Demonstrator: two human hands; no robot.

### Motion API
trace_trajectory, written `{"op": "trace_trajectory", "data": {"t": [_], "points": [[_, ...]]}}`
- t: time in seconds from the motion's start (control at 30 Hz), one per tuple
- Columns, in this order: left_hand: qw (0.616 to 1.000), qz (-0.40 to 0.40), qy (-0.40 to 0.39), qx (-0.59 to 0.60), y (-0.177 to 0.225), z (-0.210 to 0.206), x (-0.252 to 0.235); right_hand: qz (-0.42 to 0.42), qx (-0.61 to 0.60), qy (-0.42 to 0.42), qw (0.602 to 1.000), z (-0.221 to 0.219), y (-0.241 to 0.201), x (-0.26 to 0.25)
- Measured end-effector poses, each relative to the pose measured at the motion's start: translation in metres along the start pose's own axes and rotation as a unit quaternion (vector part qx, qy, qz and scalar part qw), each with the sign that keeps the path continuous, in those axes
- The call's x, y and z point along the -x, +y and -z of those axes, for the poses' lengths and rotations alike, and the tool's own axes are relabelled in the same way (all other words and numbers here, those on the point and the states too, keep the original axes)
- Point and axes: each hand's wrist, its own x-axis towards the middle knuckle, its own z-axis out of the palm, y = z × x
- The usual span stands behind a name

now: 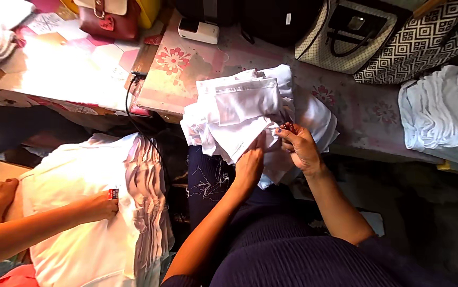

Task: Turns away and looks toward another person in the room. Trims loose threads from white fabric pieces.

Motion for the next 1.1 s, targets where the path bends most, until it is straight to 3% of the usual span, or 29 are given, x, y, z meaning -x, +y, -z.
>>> {"op": "trace_trajectory", "data": {"t": [0.03, 0.1, 0.17, 0.27, 0.4, 0.47, 0.53, 0.6, 0.67, 0.8, 0.93, 1.1], "points": [[0.999, 0.018, -0.012, -0.023, 0.000, 0.010, 0.001, 0.041, 0.020, 0.001, 0.999, 0.000, -0.006, -0.003], [0.998, -0.005, 0.053, -0.030, -0.010, 0.033, 0.002, 0.112, 0.061, -0.005, 0.992, -0.006, -0.021, -0.012], [0.995, -0.033, 0.080, 0.042, -0.028, 0.066, -0.009, 0.166, 0.113, -0.021, 0.979, -0.026, -0.032, -0.030], [0.980, -0.054, 0.087, 0.171, -0.065, 0.101, -0.041, 0.229, 0.192, -0.001, 0.954, -0.075, -0.027, -0.096], [0.944, 0.028, 0.067, 0.321, -0.119, 0.088, -0.066, 0.180, 0.331, -0.014, 0.926, -0.114, 0.008, -0.165], [0.952, 0.027, 0.153, 0.264, -0.115, 0.080, -0.058, 0.180, 0.337, 0.001, 0.924, -0.117, 0.013, -0.175], [0.939, -0.002, 0.310, 0.150, -0.088, 0.071, -0.043, 0.189, 0.305, 0.008, 0.933, -0.112, 0.017, -0.176], [0.911, -0.063, 0.395, 0.102, -0.057, 0.060, -0.039, 0.182, 0.250, -0.001, 0.951, -0.108, 0.021, -0.179], [0.910, -0.115, 0.382, 0.114, -0.035, 0.043, -0.048, 0.158, 0.184, -0.015, 0.970, -0.105, 0.020, -0.179], [0.927, -0.079, 0.321, 0.177, -0.058, 0.030, -0.082, 0.127, 0.061, -0.023, 0.990, -0.083, -0.002, -0.142], [0.923, -0.100, 0.336, 0.159, -0.063, 0.035, -0.089, 0.098, 0.038, -0.005, 0.994, -0.056, -0.008, -0.088], [0.927, -0.126, 0.339, 0.098, -0.060, 0.035, -0.103, 0.096, 0.100, 0.046, 0.989, -0.049, 0.024, -0.080]]}}
